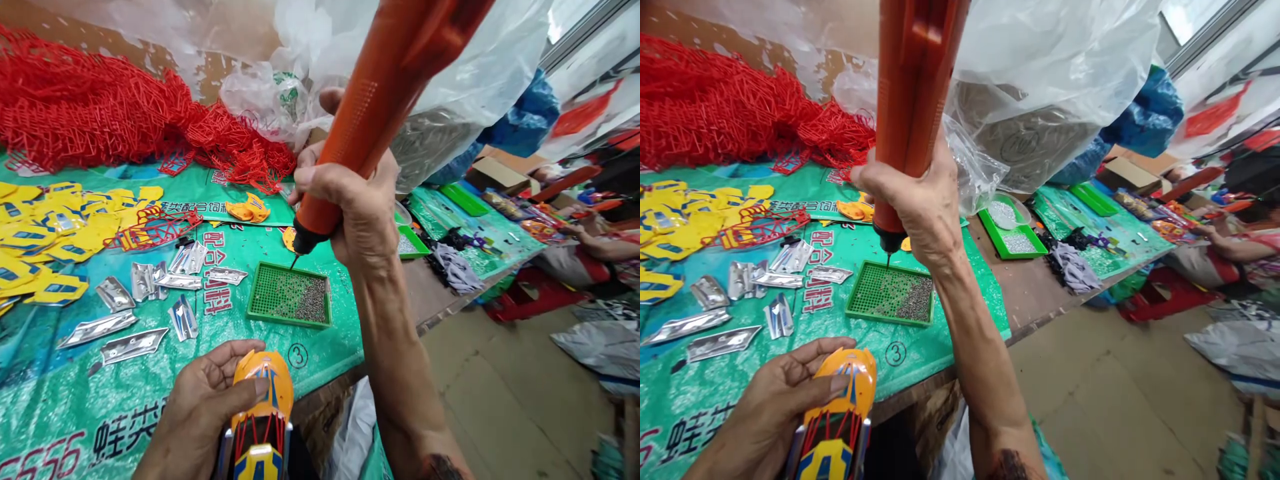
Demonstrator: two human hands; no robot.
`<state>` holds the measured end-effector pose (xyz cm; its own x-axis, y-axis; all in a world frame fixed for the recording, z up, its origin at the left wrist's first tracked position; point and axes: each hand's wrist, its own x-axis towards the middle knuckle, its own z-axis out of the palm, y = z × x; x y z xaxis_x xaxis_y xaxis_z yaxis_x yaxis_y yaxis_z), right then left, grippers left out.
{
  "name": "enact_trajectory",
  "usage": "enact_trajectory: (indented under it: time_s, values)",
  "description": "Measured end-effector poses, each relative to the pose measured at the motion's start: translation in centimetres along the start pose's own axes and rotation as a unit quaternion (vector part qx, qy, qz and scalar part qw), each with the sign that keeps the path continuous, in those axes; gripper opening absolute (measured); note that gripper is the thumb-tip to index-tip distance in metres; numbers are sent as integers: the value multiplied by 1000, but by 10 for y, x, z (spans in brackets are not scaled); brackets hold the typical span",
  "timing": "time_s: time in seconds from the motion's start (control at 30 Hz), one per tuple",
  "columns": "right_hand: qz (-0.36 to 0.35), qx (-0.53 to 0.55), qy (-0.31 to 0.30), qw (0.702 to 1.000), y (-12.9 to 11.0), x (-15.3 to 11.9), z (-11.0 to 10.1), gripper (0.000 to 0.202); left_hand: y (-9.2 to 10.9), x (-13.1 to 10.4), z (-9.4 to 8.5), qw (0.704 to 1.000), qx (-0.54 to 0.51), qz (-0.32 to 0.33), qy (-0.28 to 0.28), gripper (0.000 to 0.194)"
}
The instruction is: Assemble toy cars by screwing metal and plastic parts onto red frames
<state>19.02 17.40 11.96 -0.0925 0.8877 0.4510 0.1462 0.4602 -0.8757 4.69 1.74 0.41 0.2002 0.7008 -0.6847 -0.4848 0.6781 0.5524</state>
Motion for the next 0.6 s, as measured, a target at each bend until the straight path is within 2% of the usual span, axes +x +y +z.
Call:
enact_trajectory:
  time_s: [0.1, 0.33, 0.43, 0.6]
  values:
    - [-28, 98, 37, 994, 7, -15, 7, 44, 0, 2, 0, 1000, -7, -1, 2, 56]
    - [13, 96, 72, 993, 28, -35, 14, 42, -2, 4, 1, 1000, -17, -12, -12, 57]
    - [13, 107, 79, 991, 32, -38, 16, 37, -2, 2, 3, 1000, -16, -5, -1, 57]
    - [19, 109, 90, 990, 38, -38, 18, 42, 0, 1, 4, 1000, -18, 7, 6, 57]
